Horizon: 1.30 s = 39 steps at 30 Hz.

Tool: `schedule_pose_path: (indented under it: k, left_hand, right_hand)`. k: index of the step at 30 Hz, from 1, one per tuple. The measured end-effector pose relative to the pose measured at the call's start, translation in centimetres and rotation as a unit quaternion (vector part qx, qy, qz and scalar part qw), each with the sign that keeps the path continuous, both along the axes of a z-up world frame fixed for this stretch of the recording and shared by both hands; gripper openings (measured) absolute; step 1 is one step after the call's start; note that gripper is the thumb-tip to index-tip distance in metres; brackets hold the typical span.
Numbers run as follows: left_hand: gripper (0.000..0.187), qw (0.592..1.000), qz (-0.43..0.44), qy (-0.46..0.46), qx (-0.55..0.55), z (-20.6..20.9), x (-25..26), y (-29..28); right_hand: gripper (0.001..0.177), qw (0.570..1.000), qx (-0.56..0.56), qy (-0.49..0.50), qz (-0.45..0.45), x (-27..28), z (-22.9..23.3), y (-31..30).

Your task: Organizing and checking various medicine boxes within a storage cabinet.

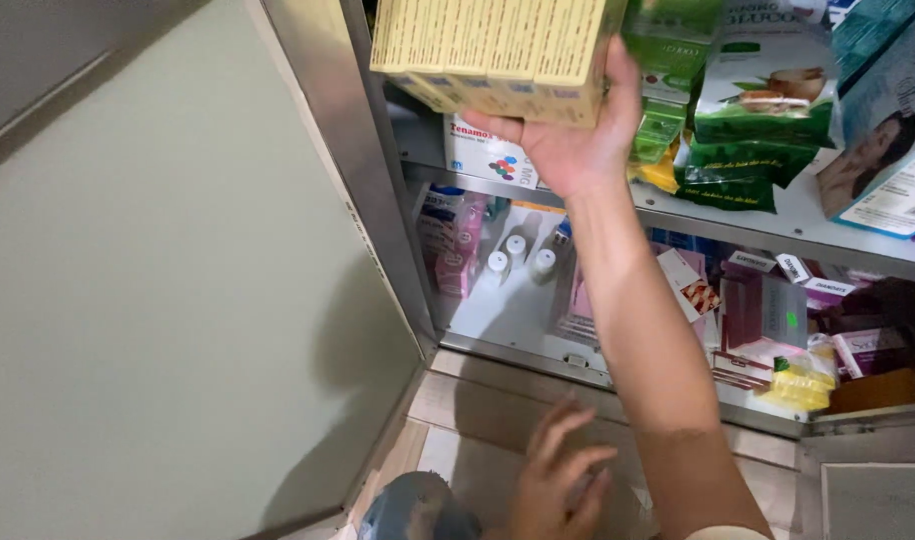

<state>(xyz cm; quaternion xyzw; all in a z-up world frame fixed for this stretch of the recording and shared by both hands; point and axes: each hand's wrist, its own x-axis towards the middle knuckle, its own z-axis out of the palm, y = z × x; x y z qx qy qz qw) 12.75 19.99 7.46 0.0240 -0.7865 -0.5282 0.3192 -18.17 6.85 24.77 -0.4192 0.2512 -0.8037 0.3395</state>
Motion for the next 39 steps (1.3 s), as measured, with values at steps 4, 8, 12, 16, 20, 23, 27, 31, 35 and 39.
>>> schedule_pose_path:
  k: [4, 8, 12, 16, 20, 23, 27, 31, 35, 39]
  left_hand:
    - [0.028, 0.993, -0.041, -0.019, 0.106, -6.1, -0.4, 2.4]
    - [0.034, 0.991, -0.084, -0.042, 0.093, -6.8, -1.0, 2.2]
    - [0.035, 0.984, -0.085, -0.101, 0.118, -7.4, -1.6, 1.9]
    - [0.028, 0.986, -0.07, -0.083, 0.13, -7.6, -2.0, 1.8]
    - [0.027, 0.975, -0.13, -0.118, 0.134, -8.1, -2.2, 1.4]
    - [0.022, 0.978, -0.116, -0.094, 0.143, -8.7, -2.5, 1.8]
    - [0.021, 0.967, -0.169, -0.101, 0.163, -7.9, -2.7, 0.3]
    - [0.038, 0.965, -0.144, -0.149, 0.161, 0.7, -4.5, -5.3]
    - [0.061, 0.99, 0.074, 0.123, -0.012, 9.3, -7.9, -11.2]
    - [0.097, 0.97, 0.149, 0.188, -0.042, 12.9, -12.3, -16.2]
  right_hand:
    - [0.1, 1.0, -0.004, 0.01, 0.007, -1.0, 0.1, -0.4]
    - [0.098, 1.0, -0.002, 0.025, 0.008, -1.9, -0.1, -0.7]
    - [0.099, 0.998, 0.006, 0.059, 0.01, -2.6, -0.4, -0.8]
    - [0.099, 0.999, 0.006, 0.04, 0.029, -2.9, -0.8, -1.0]
    - [0.096, 0.998, -0.002, 0.042, 0.043, -3.3, -0.6, -1.2]
    - [0.092, 0.998, -0.004, 0.047, 0.039, -3.9, -0.8, -1.2]
    - [0.085, 0.999, 0.006, 0.038, -0.008, -5.2, -1.2, -1.0]
    - [0.066, 0.997, -0.016, 0.066, -0.03, -7.4, -2.7, -1.4]
    - [0.05, 0.999, -0.02, 0.036, -0.021, -5.9, -1.3, -1.8]
    - [0.05, 1.0, 0.025, 0.012, 0.007, -5.0, 0.3, -3.3]
